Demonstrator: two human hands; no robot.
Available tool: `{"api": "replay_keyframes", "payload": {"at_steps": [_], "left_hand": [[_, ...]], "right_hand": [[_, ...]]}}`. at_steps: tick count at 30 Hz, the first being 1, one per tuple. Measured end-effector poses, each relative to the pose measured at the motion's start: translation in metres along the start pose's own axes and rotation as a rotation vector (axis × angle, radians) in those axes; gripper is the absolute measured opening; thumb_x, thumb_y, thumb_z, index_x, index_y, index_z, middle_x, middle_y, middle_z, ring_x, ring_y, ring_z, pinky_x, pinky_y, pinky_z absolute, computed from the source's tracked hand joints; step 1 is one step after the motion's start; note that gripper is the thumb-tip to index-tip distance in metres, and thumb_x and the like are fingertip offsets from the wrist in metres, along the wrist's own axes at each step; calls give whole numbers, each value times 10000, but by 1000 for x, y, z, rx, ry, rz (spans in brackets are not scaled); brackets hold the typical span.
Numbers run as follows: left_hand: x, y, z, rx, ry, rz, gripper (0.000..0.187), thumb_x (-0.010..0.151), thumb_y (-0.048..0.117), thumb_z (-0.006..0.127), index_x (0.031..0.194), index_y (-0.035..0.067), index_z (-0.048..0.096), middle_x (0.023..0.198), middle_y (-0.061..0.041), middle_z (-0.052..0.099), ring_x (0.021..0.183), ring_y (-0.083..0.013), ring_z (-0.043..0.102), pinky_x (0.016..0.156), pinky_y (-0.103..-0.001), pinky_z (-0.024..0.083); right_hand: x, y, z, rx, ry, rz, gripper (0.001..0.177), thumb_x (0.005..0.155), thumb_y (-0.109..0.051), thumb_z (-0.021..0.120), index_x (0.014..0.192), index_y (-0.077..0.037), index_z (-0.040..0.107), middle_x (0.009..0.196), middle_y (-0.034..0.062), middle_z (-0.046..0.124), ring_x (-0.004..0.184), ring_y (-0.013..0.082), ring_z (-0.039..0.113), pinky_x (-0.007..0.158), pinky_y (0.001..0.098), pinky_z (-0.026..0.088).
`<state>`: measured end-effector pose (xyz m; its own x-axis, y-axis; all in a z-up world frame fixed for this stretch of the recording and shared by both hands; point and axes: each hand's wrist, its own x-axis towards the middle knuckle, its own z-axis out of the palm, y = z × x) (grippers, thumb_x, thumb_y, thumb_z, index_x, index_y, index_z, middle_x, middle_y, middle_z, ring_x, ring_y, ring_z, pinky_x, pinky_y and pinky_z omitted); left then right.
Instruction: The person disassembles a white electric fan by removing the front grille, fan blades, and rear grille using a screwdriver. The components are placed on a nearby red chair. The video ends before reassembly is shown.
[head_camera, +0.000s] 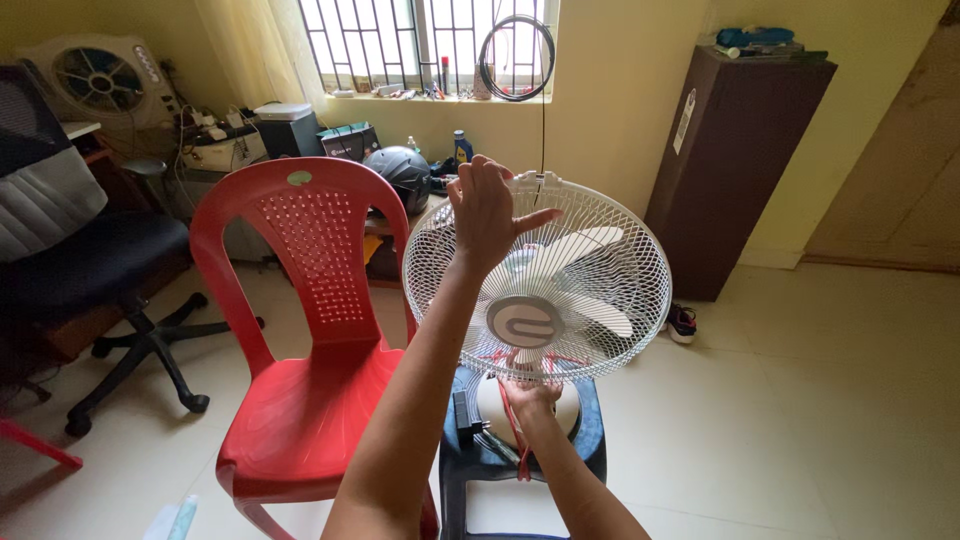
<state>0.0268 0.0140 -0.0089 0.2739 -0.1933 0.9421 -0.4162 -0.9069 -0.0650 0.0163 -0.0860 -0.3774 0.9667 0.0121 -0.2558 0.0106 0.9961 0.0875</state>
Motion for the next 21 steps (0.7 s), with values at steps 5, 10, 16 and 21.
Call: {"api": "replay_keyframes", "payload": {"at_steps": [5,10,16,21], "left_hand": [[0,0,-4,-74,31,18,841,782,926,457,1084,148,567,1050,-58,428,991,-238,449,833,-468,365],[1,1,-3,-9,103,58,808,807,903,469,1103,156,561,1085,-34,462,1015,-234,474,865,-462,369],[-2,5,-4,143,112,110,814,841,886,443,1133,137,575,1115,-25,489,1018,-199,493,904,-470,397],[-5,9,-12,181,42,103,758,889,840,430,1161,149,583,1162,-20,506,1048,-209,506,899,-503,410]], "right_hand": [[1,0,0,-4,3,-2,920,963,-721,118,1469,-18,428,1392,204,589,1208,326,580,966,505,260],[-1,4,1,0,6,3,908,971,-702,98,1499,-26,397,1432,199,560,1262,319,550,1030,535,204],[-8,6,3,1,5,-1,896,980,-679,73,1534,-35,359,1481,194,525,1327,311,514,1107,570,136],[-13,5,1,-1,6,8,887,988,-659,53,1564,-43,327,1522,189,496,1381,305,484,1171,600,80]]}}
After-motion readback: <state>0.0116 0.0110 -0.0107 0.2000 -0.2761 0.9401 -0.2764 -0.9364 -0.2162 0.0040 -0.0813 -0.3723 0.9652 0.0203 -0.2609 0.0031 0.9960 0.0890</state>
